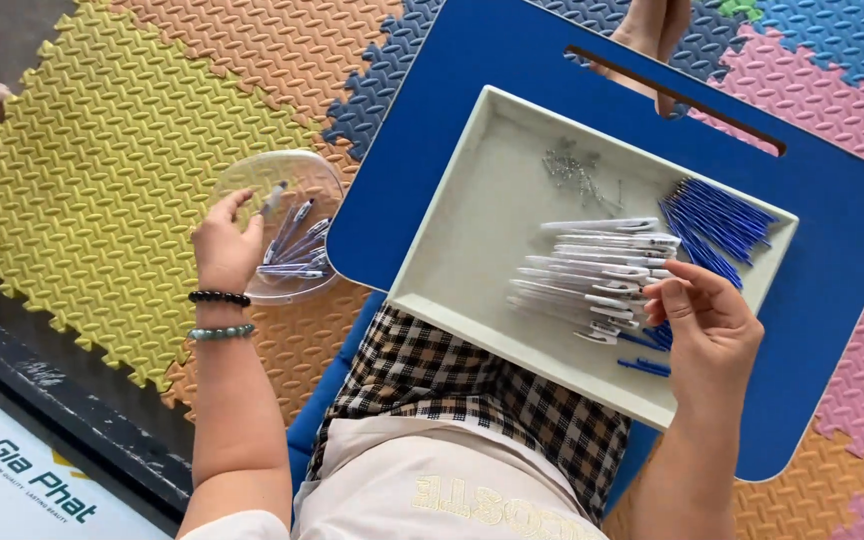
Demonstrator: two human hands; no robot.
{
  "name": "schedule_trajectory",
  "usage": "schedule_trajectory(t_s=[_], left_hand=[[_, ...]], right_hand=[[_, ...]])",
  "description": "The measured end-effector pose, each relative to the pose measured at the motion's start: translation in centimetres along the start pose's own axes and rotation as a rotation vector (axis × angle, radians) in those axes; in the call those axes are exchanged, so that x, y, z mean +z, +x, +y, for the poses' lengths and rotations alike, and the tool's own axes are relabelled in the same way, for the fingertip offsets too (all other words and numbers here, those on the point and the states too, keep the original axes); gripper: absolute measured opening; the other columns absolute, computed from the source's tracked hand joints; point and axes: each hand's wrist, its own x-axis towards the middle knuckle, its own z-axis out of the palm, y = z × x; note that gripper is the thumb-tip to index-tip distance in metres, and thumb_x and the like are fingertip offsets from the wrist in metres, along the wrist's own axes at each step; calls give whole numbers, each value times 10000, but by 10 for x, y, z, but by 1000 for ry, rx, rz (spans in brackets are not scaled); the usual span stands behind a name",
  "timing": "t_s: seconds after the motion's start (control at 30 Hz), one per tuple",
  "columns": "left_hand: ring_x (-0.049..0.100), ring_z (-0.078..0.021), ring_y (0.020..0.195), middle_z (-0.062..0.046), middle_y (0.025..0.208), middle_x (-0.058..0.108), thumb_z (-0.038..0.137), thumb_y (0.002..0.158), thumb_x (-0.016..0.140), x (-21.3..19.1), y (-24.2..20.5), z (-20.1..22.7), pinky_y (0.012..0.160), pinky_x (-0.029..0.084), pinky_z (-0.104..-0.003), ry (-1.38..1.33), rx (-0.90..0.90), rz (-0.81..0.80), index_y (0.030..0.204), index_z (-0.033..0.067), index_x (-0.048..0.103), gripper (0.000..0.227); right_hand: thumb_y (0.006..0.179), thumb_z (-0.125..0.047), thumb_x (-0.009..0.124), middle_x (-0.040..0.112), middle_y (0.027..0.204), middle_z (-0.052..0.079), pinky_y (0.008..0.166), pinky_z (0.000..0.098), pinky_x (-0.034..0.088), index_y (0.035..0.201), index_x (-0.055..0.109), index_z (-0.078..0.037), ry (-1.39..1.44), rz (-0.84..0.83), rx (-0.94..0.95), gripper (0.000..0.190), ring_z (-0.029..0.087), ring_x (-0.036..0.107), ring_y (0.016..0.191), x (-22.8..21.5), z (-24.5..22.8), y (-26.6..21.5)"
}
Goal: Assembling pens by manually joining pen bodies and caps on a small blue table while sitting on the floor.
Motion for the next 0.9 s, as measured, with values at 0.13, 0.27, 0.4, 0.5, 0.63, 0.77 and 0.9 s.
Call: schedule_trajectory(t_s=[0.13, 0.27, 0.4, 0.5, 0.63, 0.77, 0.9], left_hand=[[742, -312, 1014, -190, 1231, 769, 3, 985, 816, 16, -9, 26, 895, 621, -437, -23, 138, 173, 1384, -12, 748, 405], [726, -253, 797, -127, 980, 775, 83, 1063, 756, 61, -30, 25, 712, 619, -394, -3, 4, -14, 1090, 40, 748, 52], [818, -140, 862, -64, 1018, 866, 195, 1153, 584, 103, -109, 41, 795, 712, -270, 105, -360, -857, 1151, 100, 801, 237], [798, -275, 986, -172, 1295, 738, 87, 1134, 499, 153, -142, 34, 984, 696, -453, 381, -2, -797, 1500, 179, 643, 404], [834, -306, 764, -28, 682, 768, 248, 902, 730, 244, -92, -46, 734, 706, -443, 579, 300, -618, 773, 188, 805, 161], [819, -308, 799, -68, 758, 766, 192, 928, 727, 277, -47, 16, 756, 698, -436, 351, 329, -563, 862, 135, 785, 105], [803, -310, 834, -108, 834, 764, 135, 954, 723, 273, -75, 28, 778, 691, -430, 142, 272, -580, 951, 82, 766, 68]], right_hand=[[1169, -68, 726, 792, 1095, 101, 800, 211, 601, 1368, 727, -10, -5, 11, 9, 207, 120, 703, 840, -9, 2, -4], [1159, -69, 740, 790, 1081, 111, 793, 203, 600, 1343, 731, -11, 4, 49, 7, 193, 120, 702, 830, -16, 3, -8], [1159, -45, 738, 778, 1081, 128, 795, 217, 595, 1329, 731, 1, 13, 78, 10, 176, 137, 696, 840, -24, 4, -13], [1152, -51, 744, 780, 1054, 115, 787, 211, 587, 1300, 748, -19, 38, 93, 24, 151, 128, 693, 833, -27, 5, -15], [1149, -12, 728, 780, 950, 211, 701, 323, 607, 1249, 772, 23, -37, 128, -108, 114, 203, 707, 761, -26, 20, -11], [1078, -4, 744, 819, 895, 171, 684, 283, 631, 1203, 821, 6, 14, 148, -47, 147, 162, 732, 734, -29, 18, -16], [1061, -26, 764, 826, 872, 152, 668, 273, 652, 1183, 843, -9, 48, 158, 2, 147, 148, 737, 720, -35, 25, -22]])
